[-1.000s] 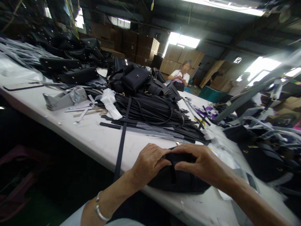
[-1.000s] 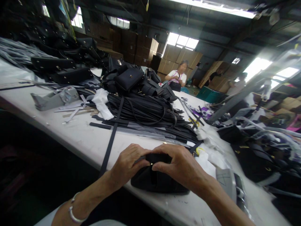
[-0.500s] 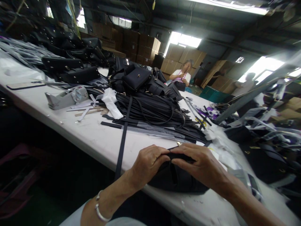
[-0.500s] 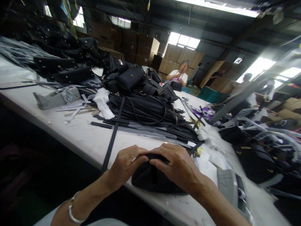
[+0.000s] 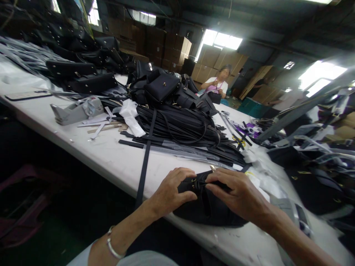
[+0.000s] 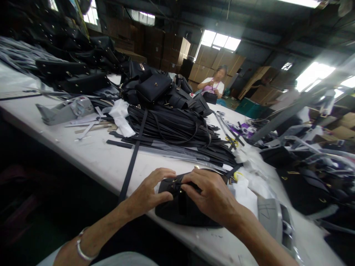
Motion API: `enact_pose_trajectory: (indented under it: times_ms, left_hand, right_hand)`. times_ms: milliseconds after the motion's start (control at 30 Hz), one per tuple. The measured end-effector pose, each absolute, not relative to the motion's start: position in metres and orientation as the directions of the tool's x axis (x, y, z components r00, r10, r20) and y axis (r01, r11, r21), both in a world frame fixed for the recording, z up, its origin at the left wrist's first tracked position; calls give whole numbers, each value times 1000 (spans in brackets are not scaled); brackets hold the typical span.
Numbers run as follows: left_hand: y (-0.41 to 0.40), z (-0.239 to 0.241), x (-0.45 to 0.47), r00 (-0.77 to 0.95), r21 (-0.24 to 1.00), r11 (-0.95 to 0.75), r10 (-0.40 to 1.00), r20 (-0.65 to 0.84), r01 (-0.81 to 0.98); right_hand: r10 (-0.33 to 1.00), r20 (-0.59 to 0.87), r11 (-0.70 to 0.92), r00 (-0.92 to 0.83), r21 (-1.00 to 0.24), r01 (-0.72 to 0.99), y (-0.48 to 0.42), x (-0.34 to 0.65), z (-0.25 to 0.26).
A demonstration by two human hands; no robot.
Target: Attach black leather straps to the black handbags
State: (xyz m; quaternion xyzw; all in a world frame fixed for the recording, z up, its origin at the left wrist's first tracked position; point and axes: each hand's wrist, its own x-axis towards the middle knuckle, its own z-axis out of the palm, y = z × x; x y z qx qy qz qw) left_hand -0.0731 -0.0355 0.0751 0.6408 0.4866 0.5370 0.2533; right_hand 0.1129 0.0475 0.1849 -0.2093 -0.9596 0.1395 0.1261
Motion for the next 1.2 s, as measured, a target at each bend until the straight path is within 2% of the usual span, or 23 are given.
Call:
enact_pose_trajectory:
  times_ms: [167,333,467,567,833,967,1100,1200]
  left_hand:
    - [-27,72,-66,-78,910,-329,931,358,252]
    - [-26,71,-53,-105,938,-304,941,323,163]
    - [-24,64,-44,-99,893,-397,900,424,210]
    - [-23,62,-42,-134,855,-440,863,487,274]
    - [-31,61,-50,37,892,-402,914,403,206]
    - [-25,61,-43,-4,900,-357,929,370,251]
    - [-23,58,-34,-79,853,-394,893,443,342]
    - [-25,57,-30,-86,809,-421,865,494,410]
  right_hand:
    - [407,124,900,-905,-219,375,51,115,180]
    - [401,106,907,-910,-182,379,54,116,179]
    - [367,56,926,-928,-111,360,52,113,182]
    - [345,36,934,-938,-108,340,51,112,184]
    - [376,107,922,-920,-146,360,54,116,177]
    - [391,112,915,-913,-155,373,55,116,173]
    - [406,94,909,-909,-145,391,53,119,171]
    - [382,72,923,-921,-85,376,52,120,173]
